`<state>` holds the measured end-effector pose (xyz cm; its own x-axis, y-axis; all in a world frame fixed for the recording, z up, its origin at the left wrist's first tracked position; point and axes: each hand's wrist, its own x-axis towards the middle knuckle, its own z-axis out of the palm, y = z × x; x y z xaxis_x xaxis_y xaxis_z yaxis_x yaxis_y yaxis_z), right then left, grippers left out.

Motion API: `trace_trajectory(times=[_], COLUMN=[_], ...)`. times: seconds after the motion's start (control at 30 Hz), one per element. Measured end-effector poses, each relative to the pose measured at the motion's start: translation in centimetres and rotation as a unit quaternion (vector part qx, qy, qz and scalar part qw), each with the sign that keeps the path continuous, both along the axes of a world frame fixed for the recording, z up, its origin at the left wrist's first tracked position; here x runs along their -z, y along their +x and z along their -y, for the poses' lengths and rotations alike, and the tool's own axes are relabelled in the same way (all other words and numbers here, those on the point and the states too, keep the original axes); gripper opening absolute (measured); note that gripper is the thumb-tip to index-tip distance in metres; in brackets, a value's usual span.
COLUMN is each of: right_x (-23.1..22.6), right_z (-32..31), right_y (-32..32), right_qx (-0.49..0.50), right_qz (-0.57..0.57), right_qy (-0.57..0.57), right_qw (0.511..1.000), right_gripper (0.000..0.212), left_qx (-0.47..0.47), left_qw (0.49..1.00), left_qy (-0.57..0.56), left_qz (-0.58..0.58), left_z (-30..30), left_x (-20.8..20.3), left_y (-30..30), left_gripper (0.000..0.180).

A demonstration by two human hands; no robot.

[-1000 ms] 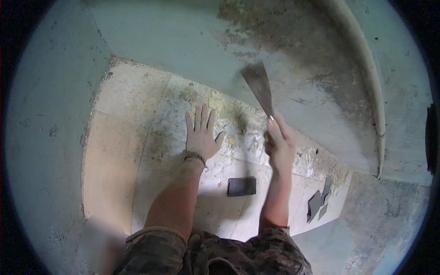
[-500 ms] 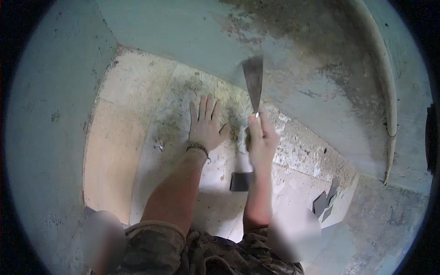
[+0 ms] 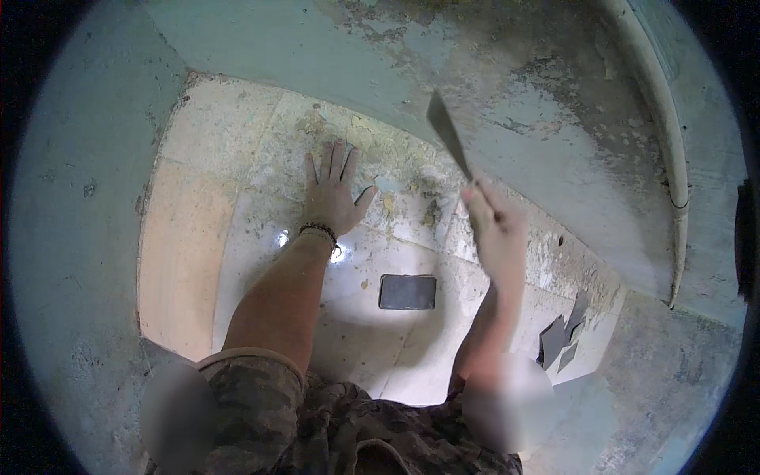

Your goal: Scraping old paint or debris off a tiled surface and wall using a putty knife.

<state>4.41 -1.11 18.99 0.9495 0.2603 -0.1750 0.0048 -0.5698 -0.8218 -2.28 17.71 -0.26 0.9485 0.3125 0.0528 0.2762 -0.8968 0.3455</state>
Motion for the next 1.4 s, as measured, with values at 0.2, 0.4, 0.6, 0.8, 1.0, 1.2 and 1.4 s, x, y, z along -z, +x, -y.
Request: trace_trajectory(times=[0.2, 0.4, 0.6, 0.8, 1.0, 1.2, 1.4], right_x=[1.5, -0.7, -1.7, 0.7, 0.0, -0.2, -0.5], right_z=[-5.4, -1.9, -0.8, -0.4, 1.7, 0.5, 1.3], right_y=[2.2, 2.2, 1.1, 0.6, 0.6, 1.0, 0.4], right_qx=[-0.102, -0.044, 0.008, -0.031, 0.028, 0.032, 0.020], right_qz=[0.152, 0.082, 0.027, 0.138, 0.005, 0.035, -0.040], right_qy=[-0.157, -0.091, -0.097, -0.108, -0.109, -0.128, -0.050], right_qw=[0.970, 0.992, 0.995, 0.984, 0.994, 0.991, 0.998], right_gripper=[0.040, 0.035, 0.035, 0.036, 0.037, 0.037, 0.035], left_qx=[0.011, 0.014, 0.012, 0.016, 0.014, 0.001, -0.002], left_qw=[1.000, 0.999, 0.999, 0.997, 0.997, 0.998, 1.000], left_qy=[-0.009, -0.013, -0.013, 0.007, 0.027, 0.025, 0.013], left_qz=[0.004, -0.031, -0.042, -0.079, -0.070, -0.059, -0.025], left_z=[0.9, 0.8, -0.1, 0.2, 0.5, 0.6, 0.2], left_x=[0.3, -0.4, -0.5, -0.7, -0.5, -0.3, 0.3], left_y=[0.8, -0.1, -0.1, 0.0, 0.4, 0.3, 0.1], left_gripper=[0.080, 0.080, 0.080, 0.080, 0.080, 0.080, 0.080])
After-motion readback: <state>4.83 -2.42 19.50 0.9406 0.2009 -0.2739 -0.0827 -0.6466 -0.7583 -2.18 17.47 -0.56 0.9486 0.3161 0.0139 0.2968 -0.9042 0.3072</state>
